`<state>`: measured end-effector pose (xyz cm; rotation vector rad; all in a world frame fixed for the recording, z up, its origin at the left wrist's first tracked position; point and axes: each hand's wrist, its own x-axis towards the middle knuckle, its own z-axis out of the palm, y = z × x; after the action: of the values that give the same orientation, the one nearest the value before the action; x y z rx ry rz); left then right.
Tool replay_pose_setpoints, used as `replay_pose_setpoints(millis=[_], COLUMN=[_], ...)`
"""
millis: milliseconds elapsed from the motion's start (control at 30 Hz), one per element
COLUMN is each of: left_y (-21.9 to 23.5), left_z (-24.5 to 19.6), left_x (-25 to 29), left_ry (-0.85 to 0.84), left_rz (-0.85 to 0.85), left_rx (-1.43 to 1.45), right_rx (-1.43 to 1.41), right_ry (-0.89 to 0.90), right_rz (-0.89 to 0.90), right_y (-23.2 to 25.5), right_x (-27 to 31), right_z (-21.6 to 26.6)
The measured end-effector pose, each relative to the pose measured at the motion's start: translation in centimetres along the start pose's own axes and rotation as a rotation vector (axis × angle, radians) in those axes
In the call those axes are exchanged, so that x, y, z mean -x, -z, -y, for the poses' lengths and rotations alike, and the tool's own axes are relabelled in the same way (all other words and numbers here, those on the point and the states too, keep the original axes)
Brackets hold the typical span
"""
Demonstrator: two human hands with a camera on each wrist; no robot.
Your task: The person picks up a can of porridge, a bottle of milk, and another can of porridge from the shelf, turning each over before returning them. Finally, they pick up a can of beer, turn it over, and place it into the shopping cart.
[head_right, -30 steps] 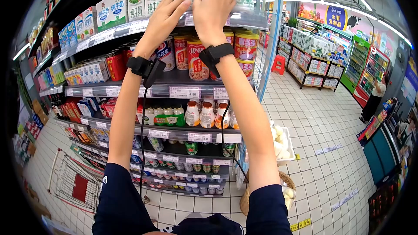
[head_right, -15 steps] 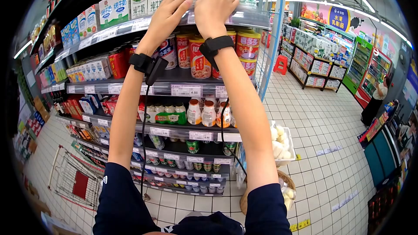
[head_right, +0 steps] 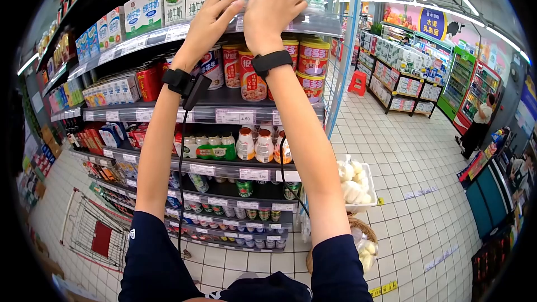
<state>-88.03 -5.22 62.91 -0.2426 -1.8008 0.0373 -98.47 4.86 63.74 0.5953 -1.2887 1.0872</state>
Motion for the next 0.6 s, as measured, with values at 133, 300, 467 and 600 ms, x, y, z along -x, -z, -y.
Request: replay_pose_setpoints(millis=[133, 300, 467, 600], left_y=[0.1, 0.0, -0.1, 0.0], left_z=[-0.2, -0.4, -0.8, -0.8], left_x=[0.0, 0.0, 0.1, 0.2], left_ry=[0.007, 0.009, 0.011, 0.03], left_rz=[-0.002, -0.011, -0.014, 0.013], left_rx=[-0.005, -0.026, -0.097, -0.095], right_rx=[0.082, 0.109, -0.002, 0.004], right_ry=[0.007, -0.013, -0.019, -0.023], right_rz=[0.014, 0.081, 0.047, 0.08], right_y=[-0.1, 0.5, 1.1, 1.5], right_x=[0.0, -0.2, -0.1, -0.2], right_z=[0.0, -0.1, -0.3, -0.6])
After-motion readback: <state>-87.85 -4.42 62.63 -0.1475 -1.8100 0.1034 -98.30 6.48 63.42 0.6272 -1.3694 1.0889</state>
